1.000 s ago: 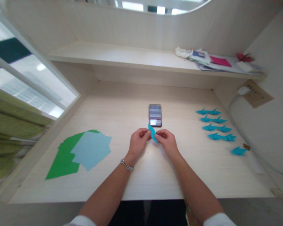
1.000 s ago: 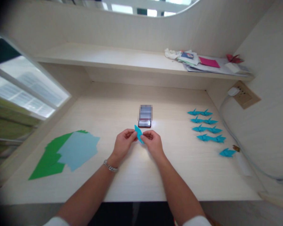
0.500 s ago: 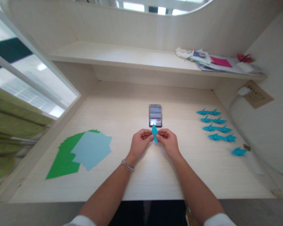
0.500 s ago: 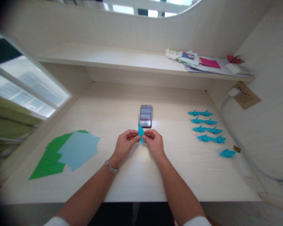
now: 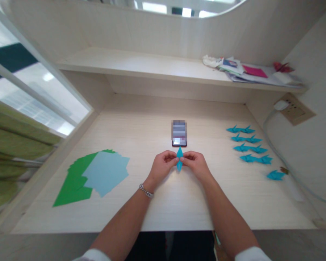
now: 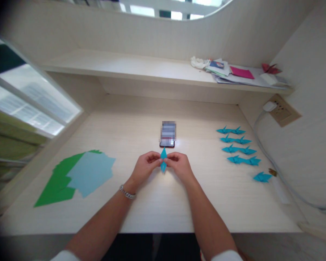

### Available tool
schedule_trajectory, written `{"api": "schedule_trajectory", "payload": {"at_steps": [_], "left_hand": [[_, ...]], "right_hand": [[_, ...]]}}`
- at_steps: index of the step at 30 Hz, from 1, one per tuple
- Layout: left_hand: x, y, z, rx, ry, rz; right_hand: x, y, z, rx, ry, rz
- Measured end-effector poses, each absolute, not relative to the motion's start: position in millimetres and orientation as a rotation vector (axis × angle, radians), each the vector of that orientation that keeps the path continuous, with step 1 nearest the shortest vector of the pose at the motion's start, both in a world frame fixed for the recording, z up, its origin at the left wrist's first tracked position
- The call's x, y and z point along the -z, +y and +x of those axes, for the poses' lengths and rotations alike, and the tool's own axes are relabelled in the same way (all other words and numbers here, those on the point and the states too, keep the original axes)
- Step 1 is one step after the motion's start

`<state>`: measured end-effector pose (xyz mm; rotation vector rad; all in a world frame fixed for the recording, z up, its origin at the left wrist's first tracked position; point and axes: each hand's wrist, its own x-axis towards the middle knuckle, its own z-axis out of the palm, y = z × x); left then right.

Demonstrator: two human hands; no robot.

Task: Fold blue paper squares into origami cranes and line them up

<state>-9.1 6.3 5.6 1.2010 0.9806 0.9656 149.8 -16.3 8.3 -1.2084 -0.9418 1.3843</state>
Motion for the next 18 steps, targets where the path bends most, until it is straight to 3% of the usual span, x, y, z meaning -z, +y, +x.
{"api": "schedule_trajectory", "payload": {"at_steps": [18], "left_hand": [[-12.8, 4.8, -11.7, -0.929, 0.867, 1.034]], "right_hand": [[-16.6, -20.9, 154.1, -1.565, -0.874, -1.106]]}}
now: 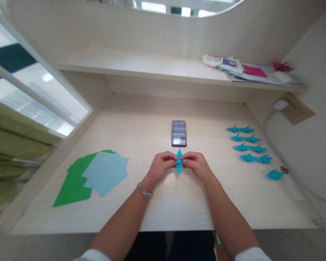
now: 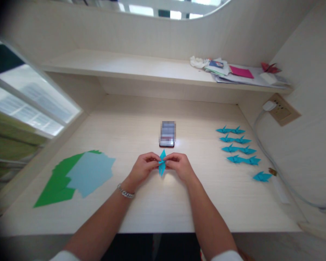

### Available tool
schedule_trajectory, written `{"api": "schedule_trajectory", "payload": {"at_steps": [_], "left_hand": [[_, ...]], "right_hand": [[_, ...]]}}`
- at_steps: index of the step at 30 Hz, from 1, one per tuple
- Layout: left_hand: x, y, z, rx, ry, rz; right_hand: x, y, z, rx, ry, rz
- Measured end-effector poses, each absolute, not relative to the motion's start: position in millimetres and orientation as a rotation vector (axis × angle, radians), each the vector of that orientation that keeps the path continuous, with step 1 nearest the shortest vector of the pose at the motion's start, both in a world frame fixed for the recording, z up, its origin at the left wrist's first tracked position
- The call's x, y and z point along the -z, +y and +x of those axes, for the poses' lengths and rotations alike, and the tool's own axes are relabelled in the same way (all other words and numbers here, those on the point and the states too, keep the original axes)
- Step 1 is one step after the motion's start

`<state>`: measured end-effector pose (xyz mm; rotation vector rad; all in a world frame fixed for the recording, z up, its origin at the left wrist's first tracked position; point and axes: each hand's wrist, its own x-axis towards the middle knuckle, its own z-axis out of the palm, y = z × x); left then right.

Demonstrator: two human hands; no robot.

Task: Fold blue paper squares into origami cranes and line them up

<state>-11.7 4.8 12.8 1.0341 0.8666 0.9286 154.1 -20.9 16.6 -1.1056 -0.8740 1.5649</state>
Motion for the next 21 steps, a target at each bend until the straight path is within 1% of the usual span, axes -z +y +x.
{"api": "schedule_trajectory", "payload": {"at_steps": [7, 16, 21], "left_hand": [[-14, 6, -13, -0.925, 0.95, 1.175], [-6, 8, -13, -0.932, 0.97, 1.147], [-4, 9, -13, -0.922, 1.003, 1.137]], "right_hand": [[-16, -20, 153, -1.459, -0.955, -1.177], [-9, -18, 155, -1.241, -1.14, -1.281], [-8, -18, 155, -1.275, -1.119, -1.273]]}}
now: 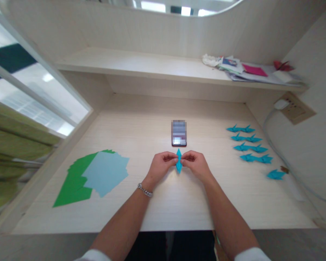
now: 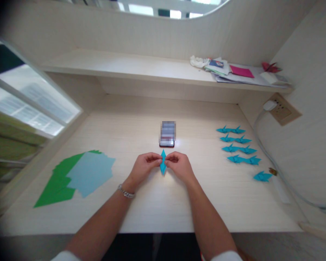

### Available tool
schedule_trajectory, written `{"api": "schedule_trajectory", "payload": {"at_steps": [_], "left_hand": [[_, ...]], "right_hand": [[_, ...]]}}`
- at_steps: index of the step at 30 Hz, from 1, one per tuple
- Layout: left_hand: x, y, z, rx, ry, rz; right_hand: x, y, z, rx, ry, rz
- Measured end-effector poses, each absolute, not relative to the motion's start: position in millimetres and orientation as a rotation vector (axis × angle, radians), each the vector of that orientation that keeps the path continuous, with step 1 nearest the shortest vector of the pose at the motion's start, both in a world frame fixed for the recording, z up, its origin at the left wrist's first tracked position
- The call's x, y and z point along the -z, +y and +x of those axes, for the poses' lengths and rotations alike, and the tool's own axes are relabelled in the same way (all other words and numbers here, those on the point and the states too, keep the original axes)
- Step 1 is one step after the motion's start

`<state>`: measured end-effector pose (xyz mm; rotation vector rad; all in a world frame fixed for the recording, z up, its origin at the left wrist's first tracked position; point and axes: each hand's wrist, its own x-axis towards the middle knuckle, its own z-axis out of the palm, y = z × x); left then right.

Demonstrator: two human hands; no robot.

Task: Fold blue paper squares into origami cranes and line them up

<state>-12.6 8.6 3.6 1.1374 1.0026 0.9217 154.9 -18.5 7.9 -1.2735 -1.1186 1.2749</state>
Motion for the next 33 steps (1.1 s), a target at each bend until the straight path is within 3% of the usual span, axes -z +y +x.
{"api": "schedule_trajectory", "payload": {"at_steps": [12, 33], "left_hand": [[-5, 9, -13, -0.951, 0.994, 1.15], [-2, 8, -11, -1.004, 1.051, 1.092]], "right_hand": [[-3, -15, 153, -1.409, -0.989, -1.221], [-2, -17, 142, -1.164, -1.087, -1.283]]}}
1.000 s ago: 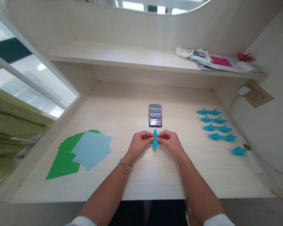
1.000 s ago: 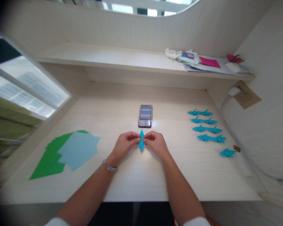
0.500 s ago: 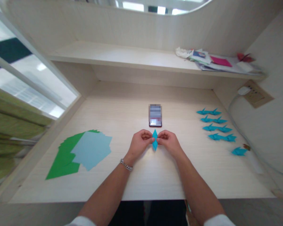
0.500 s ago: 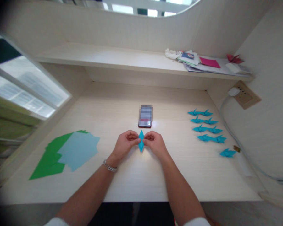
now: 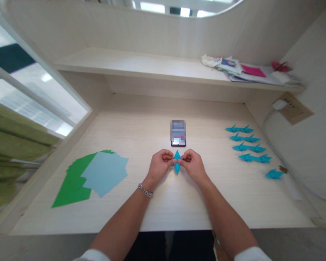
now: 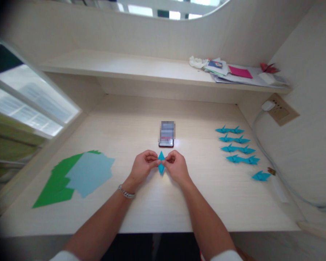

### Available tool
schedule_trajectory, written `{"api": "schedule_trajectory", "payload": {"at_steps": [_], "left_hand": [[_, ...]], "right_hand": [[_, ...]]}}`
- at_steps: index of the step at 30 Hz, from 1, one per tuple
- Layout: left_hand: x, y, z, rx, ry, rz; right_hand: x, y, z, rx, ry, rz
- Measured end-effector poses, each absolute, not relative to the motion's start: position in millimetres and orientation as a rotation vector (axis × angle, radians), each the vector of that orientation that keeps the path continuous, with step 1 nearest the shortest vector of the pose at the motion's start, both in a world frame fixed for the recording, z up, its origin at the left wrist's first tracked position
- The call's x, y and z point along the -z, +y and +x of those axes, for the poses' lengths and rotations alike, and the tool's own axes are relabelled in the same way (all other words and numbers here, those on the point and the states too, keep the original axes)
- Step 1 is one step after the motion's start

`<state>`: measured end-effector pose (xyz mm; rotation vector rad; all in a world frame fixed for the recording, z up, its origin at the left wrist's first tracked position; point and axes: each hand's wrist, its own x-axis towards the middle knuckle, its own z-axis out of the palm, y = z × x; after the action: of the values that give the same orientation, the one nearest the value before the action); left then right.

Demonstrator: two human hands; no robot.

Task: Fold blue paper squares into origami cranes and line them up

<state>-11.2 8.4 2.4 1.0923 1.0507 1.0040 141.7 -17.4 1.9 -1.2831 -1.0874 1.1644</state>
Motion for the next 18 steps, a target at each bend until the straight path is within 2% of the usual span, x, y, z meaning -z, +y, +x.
{"api": "schedule_trajectory", "payload": {"at_steps": [7, 14, 18], "left_hand": [[-1.8, 8.7, -10.9, -1.033, 1.071, 1.086], [1.0, 11.1, -12.1, -1.187, 1.15, 1.146], [-0.7, 7.1, -9.6, -1.163, 1.135, 1.249]], "right_hand": [[2.0, -14.5, 142.2, -1.264, -1.019, -1.229], [-4.8, -21.1, 135.4, -0.789, -1.304, -1.387], [-2.1, -20.5, 132.5, -0.964, -1.282, -1.347]]}}
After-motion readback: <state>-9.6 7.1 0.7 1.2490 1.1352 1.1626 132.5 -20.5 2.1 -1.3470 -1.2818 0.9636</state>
